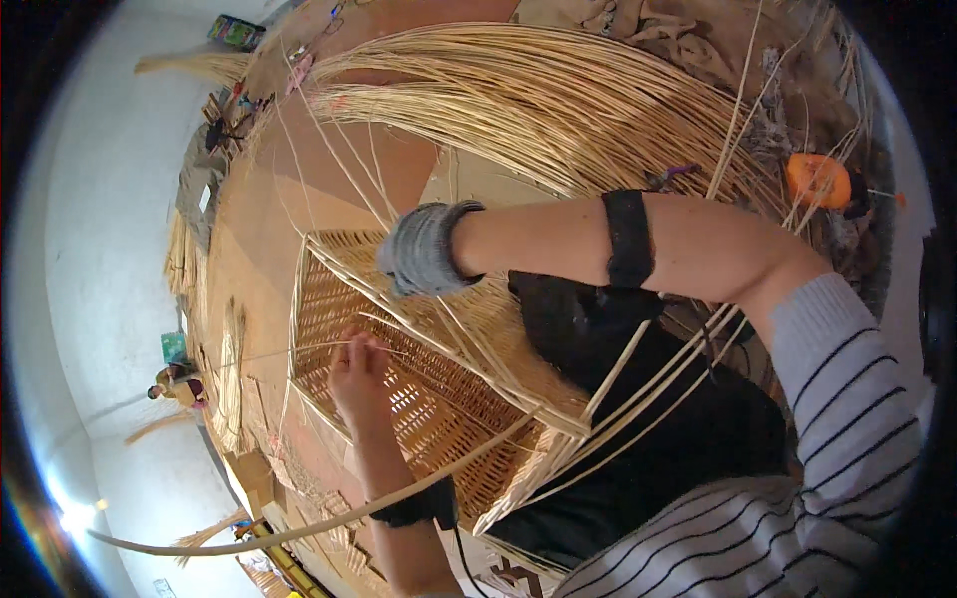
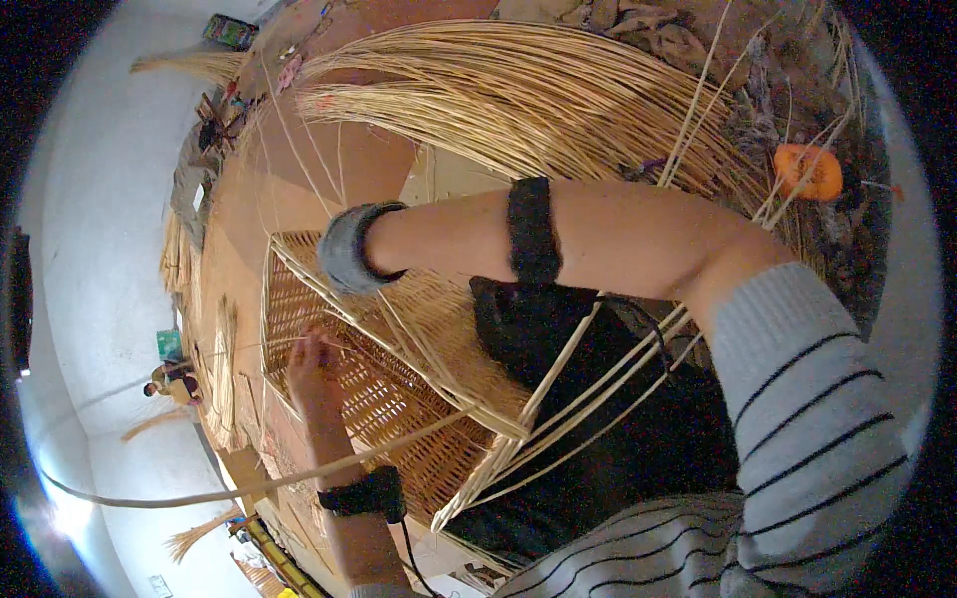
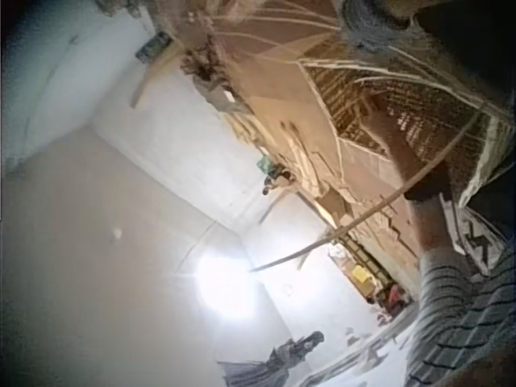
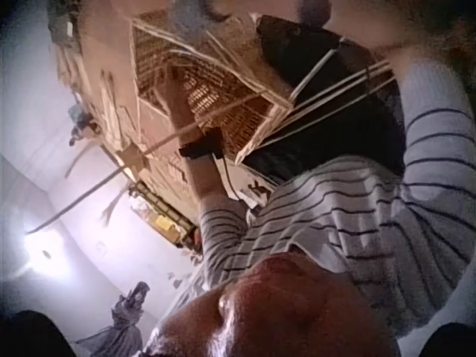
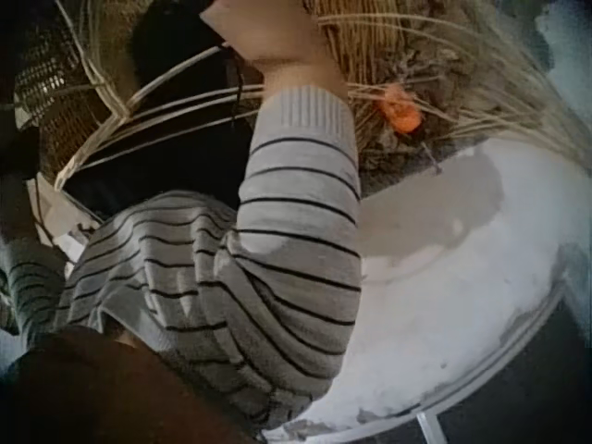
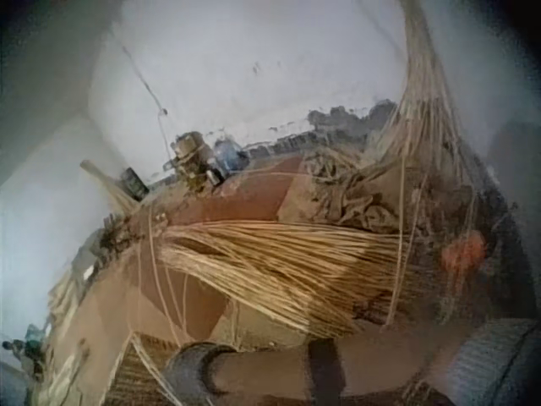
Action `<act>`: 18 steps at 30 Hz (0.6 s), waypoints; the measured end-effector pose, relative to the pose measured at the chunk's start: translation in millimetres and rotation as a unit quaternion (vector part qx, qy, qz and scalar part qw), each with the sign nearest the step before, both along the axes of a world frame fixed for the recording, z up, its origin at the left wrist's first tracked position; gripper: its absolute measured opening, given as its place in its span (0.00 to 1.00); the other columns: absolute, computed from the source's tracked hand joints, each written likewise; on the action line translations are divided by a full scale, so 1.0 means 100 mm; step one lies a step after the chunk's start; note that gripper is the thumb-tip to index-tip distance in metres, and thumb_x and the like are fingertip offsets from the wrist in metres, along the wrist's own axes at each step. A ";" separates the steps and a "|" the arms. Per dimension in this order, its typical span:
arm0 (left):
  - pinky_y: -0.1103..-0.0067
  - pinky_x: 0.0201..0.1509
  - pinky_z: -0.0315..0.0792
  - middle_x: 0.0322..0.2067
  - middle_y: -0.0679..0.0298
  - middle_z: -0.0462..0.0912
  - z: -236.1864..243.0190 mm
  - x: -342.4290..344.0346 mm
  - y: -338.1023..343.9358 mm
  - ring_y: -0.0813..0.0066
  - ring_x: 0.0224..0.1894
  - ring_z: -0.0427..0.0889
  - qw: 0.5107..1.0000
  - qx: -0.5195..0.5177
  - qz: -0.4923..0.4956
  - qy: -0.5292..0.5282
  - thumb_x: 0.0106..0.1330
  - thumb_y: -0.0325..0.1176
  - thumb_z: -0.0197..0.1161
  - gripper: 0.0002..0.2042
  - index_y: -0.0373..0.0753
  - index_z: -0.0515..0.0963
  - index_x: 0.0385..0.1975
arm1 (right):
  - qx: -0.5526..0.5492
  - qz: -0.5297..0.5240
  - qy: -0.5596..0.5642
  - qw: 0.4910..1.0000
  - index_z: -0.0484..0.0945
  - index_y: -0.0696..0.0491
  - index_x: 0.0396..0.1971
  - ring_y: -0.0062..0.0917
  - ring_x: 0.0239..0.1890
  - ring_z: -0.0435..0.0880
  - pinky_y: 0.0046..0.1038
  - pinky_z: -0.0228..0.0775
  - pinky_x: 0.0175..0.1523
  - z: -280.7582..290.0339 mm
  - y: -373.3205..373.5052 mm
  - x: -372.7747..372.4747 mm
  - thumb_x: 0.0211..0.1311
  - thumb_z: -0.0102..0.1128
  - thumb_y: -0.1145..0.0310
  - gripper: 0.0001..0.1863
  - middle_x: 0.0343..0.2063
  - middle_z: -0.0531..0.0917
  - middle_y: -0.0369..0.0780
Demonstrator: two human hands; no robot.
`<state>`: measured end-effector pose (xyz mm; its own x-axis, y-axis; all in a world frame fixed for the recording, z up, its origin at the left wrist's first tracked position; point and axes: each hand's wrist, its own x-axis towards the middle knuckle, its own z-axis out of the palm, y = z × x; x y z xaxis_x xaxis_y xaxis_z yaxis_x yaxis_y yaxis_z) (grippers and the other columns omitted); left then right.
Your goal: Weaving a large rectangular wicker basket using bamboo or wicker strips.
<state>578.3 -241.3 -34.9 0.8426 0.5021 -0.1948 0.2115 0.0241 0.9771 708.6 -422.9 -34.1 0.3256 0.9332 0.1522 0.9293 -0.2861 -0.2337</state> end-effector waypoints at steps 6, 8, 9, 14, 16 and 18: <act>0.84 0.35 0.77 0.30 0.61 0.75 -0.13 0.23 -0.22 0.77 0.32 0.77 0.985 0.103 -0.067 0.121 0.62 0.25 0.53 0.10 0.29 0.69 0.42 | 0.111 -0.010 0.070 0.991 0.79 0.49 0.29 0.34 0.43 0.73 0.35 0.68 0.45 -0.56 0.00 0.15 0.42 0.61 0.59 0.14 0.37 0.76 0.39; 0.84 0.34 0.77 0.30 0.61 0.76 -0.16 0.27 -0.13 0.77 0.30 0.77 0.986 0.068 -0.066 0.137 0.61 0.25 0.53 0.09 0.28 0.70 0.39 | 0.102 -0.004 0.123 0.987 0.79 0.49 0.29 0.35 0.44 0.72 0.36 0.67 0.47 -0.57 -0.01 0.16 0.41 0.63 0.60 0.14 0.36 0.77 0.39; 0.84 0.34 0.77 0.30 0.61 0.76 -0.16 0.28 -0.08 0.77 0.30 0.77 0.986 0.070 -0.065 0.138 0.61 0.25 0.53 0.09 0.28 0.70 0.39 | 0.116 -0.005 0.110 0.987 0.79 0.49 0.30 0.35 0.45 0.72 0.35 0.67 0.47 -0.57 -0.01 0.15 0.42 0.63 0.60 0.14 0.37 0.77 0.39; 0.84 0.32 0.77 0.29 0.62 0.76 -0.17 0.25 -0.09 0.78 0.28 0.77 0.983 0.027 -0.060 0.174 0.61 0.27 0.54 0.08 0.28 0.71 0.35 | 0.146 -0.006 0.105 0.984 0.80 0.49 0.31 0.35 0.47 0.71 0.34 0.66 0.50 -0.63 0.02 0.15 0.41 0.64 0.60 0.14 0.40 0.76 0.40; 0.84 0.31 0.77 0.28 0.62 0.77 -0.15 0.20 -0.17 0.77 0.28 0.77 0.980 0.002 -0.056 0.192 0.61 0.27 0.54 0.07 0.29 0.71 0.35 | 0.156 -0.012 0.133 0.979 0.79 0.50 0.32 0.35 0.48 0.71 0.34 0.65 0.51 -0.64 -0.01 0.15 0.42 0.64 0.60 0.15 0.40 0.77 0.42; 0.84 0.31 0.77 0.27 0.62 0.77 -0.17 0.08 -0.19 0.77 0.27 0.78 0.977 -0.023 -0.054 0.205 0.61 0.27 0.54 0.07 0.30 0.72 0.34 | 0.148 -0.021 0.127 0.980 0.79 0.50 0.33 0.36 0.47 0.72 0.35 0.66 0.50 -0.69 -0.03 0.17 0.43 0.63 0.60 0.15 0.40 0.77 0.42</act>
<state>586.7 -260.1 -51.7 0.7362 0.3968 -0.5483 0.5895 0.0221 0.8075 725.6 -425.6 -102.9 0.4246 0.8455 0.3239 0.8191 -0.2063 -0.5353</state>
